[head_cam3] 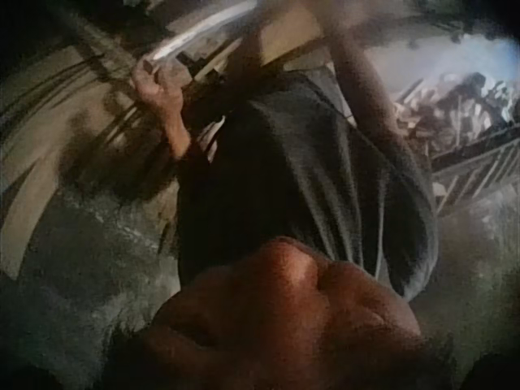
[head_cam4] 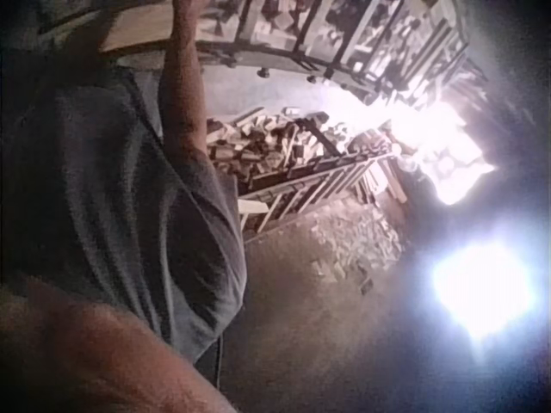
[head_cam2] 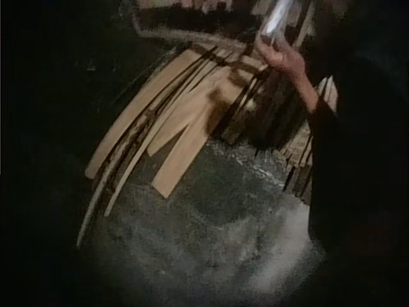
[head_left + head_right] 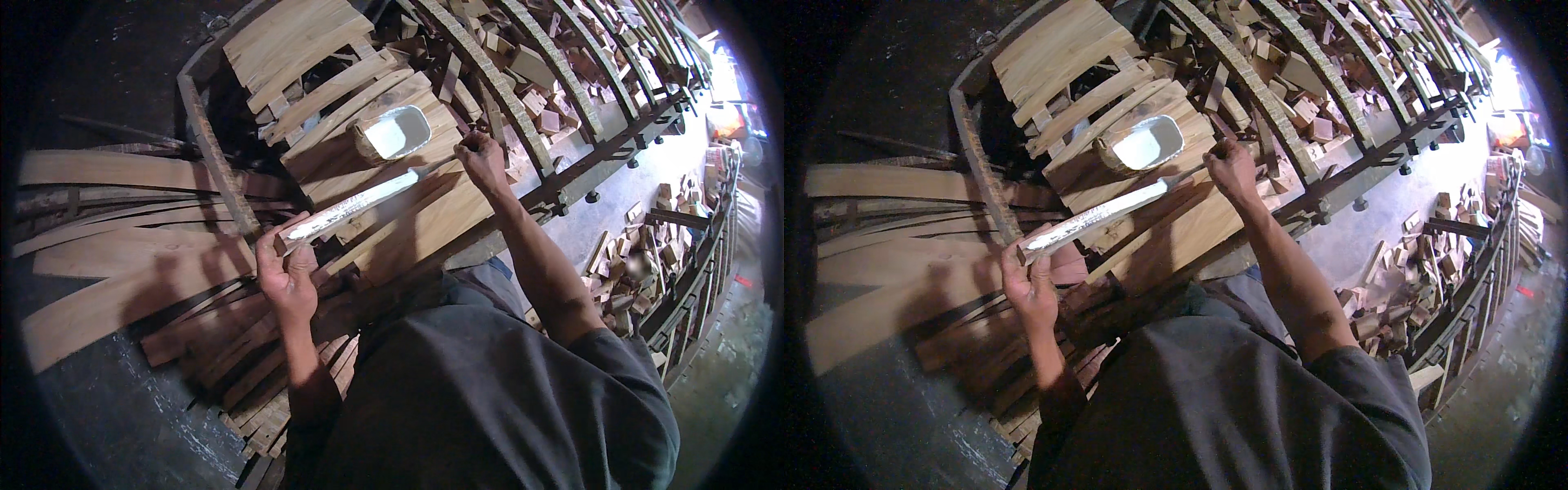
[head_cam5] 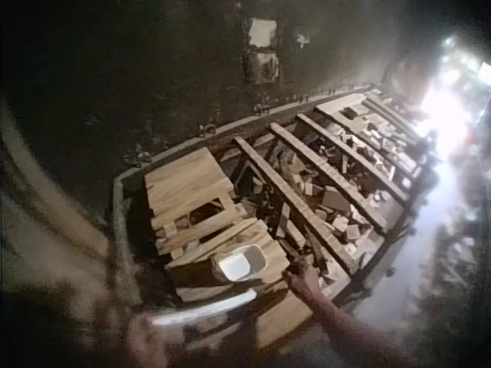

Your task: The person repeatedly picks up wooden planks from a stack, applies white glue to the edges using a brush, and places the planks back on the stack. The process is repeated for multiple planks in a workshop setting.

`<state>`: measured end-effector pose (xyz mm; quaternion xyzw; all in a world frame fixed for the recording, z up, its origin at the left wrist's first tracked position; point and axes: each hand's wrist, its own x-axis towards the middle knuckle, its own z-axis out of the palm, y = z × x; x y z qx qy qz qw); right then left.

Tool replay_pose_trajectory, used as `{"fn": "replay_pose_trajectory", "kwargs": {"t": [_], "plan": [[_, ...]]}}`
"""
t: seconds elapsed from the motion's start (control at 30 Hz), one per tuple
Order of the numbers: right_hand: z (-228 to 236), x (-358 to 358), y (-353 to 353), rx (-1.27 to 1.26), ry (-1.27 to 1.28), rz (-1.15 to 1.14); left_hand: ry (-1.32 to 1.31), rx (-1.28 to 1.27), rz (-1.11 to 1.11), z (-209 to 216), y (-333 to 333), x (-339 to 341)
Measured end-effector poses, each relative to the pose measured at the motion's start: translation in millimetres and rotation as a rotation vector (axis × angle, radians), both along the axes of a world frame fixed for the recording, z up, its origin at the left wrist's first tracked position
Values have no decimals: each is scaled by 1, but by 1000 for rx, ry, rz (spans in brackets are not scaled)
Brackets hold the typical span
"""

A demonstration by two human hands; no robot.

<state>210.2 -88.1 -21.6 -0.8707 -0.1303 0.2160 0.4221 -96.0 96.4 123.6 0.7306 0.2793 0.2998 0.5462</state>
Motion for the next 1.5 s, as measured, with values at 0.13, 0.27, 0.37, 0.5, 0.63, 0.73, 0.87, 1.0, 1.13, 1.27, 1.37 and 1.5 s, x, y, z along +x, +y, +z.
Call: {"fn": "replay_pose_trajectory", "kwargs": {"t": [0.13,0.27,0.37,0.5,0.63,0.73,0.87,1.0,1.13,1.27,1.37,1.5], "plan": [[-11,6,-4,-80,-79,-9,7,1,-7,-2,3,-1],[-29,13,-7,-145,-160,-3,-15,-39,-9,-2,4,-1],[-37,17,-9,-154,-221,33,-4,-26,-5,-3,4,-1],[-60,21,-15,-171,-400,18,1,-41,-22,0,5,0],[-36,0,-19,-17,-381,35,-7,-48,-13,3,1,-1],[-22,-18,-23,193,-228,67,-13,-27,-25,7,-4,4],[50,-56,-10,505,12,41,-1,-23,-56,10,-8,7],[120,-87,6,608,126,74,-13,19,-84,15,-18,10],[163,-107,19,752,184,189,-7,39,-54,11,-23,10],[196,-121,31,816,127,342,87,137,34,3,-25,2],[206,-137,49,963,231,338,106,178,5,5,-27,0],[217,-141,53,1028,404,178,220,185,-85,4,-16,-5]]}}
